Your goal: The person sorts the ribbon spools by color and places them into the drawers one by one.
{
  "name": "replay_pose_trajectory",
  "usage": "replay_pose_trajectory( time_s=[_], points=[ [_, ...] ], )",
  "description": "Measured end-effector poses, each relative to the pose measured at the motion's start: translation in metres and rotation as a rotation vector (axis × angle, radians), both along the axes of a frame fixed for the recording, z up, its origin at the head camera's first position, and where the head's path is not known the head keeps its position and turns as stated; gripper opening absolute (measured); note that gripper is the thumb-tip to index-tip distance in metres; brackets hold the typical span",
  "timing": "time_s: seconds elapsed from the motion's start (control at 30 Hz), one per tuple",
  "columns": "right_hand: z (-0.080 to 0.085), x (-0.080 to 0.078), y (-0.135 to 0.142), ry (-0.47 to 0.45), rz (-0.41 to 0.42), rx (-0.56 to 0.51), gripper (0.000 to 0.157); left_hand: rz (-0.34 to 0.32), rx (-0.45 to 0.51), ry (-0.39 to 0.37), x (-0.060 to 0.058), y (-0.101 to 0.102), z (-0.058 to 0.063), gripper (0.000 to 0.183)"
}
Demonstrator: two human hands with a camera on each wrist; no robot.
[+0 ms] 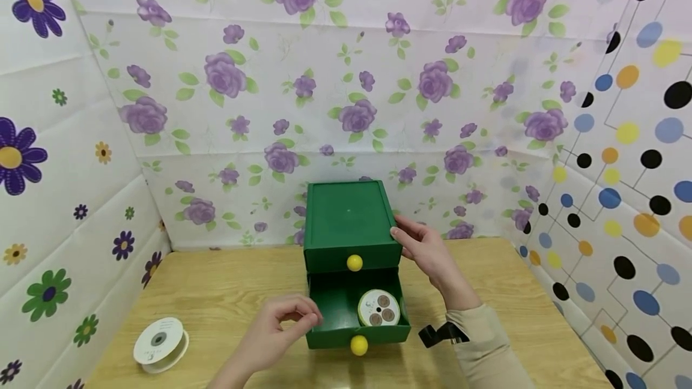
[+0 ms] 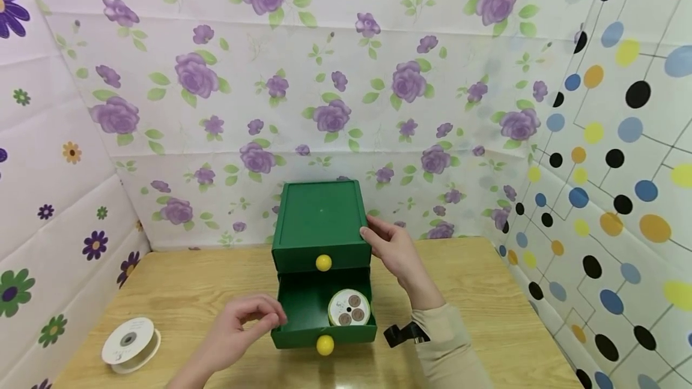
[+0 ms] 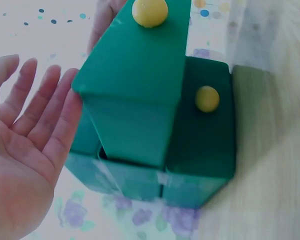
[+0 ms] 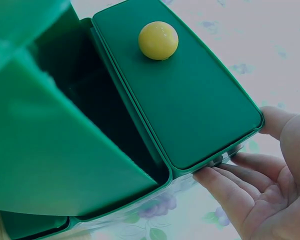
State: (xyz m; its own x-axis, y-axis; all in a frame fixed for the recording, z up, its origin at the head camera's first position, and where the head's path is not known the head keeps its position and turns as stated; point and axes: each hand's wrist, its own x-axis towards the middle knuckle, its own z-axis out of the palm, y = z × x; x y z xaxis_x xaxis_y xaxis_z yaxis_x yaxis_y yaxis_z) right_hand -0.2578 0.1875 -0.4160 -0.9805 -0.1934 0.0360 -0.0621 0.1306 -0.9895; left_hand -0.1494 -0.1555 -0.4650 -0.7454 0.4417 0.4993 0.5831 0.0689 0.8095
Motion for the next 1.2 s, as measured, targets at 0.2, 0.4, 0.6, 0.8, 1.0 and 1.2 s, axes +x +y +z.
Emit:
replay_pose_trajectory(
  time_s=[0.2,0.4,0.6,0.8,1.0,1.2],
  points=[
    [0.000,-0.001,0.000,-0.006,-0.006,0.002,0.063,0.068,0.004,-0.082,0.001,-0.027,-0.006,0.016],
    [-0.001,-0.001,-0.001,-0.017,-0.009,-0.003,0.063,0.191,-0.023,-0.095,0.003,-0.059,-0.011,0.015],
    [-0.001,-0.002,0.000,0.003,0.002,-0.005,0.064,0.354,-0.088,-0.137,0.005,-0.090,-0.009,0.014],
    [0.000,-0.001,0.001,0.006,-0.002,-0.002,0.064,0.510,-0.203,-0.173,0.010,-0.119,-0.008,0.023],
    [0.001,-0.001,0.001,-0.009,-0.006,-0.005,0.065,0.613,-0.408,-0.057,0.012,-0.144,-0.011,0.047],
    [0.000,-0.001,-0.001,-0.013,-0.005,0.000,0.064,0.625,-0.674,-0.021,0.013,-0.177,-0.023,0.085]
  ],
)
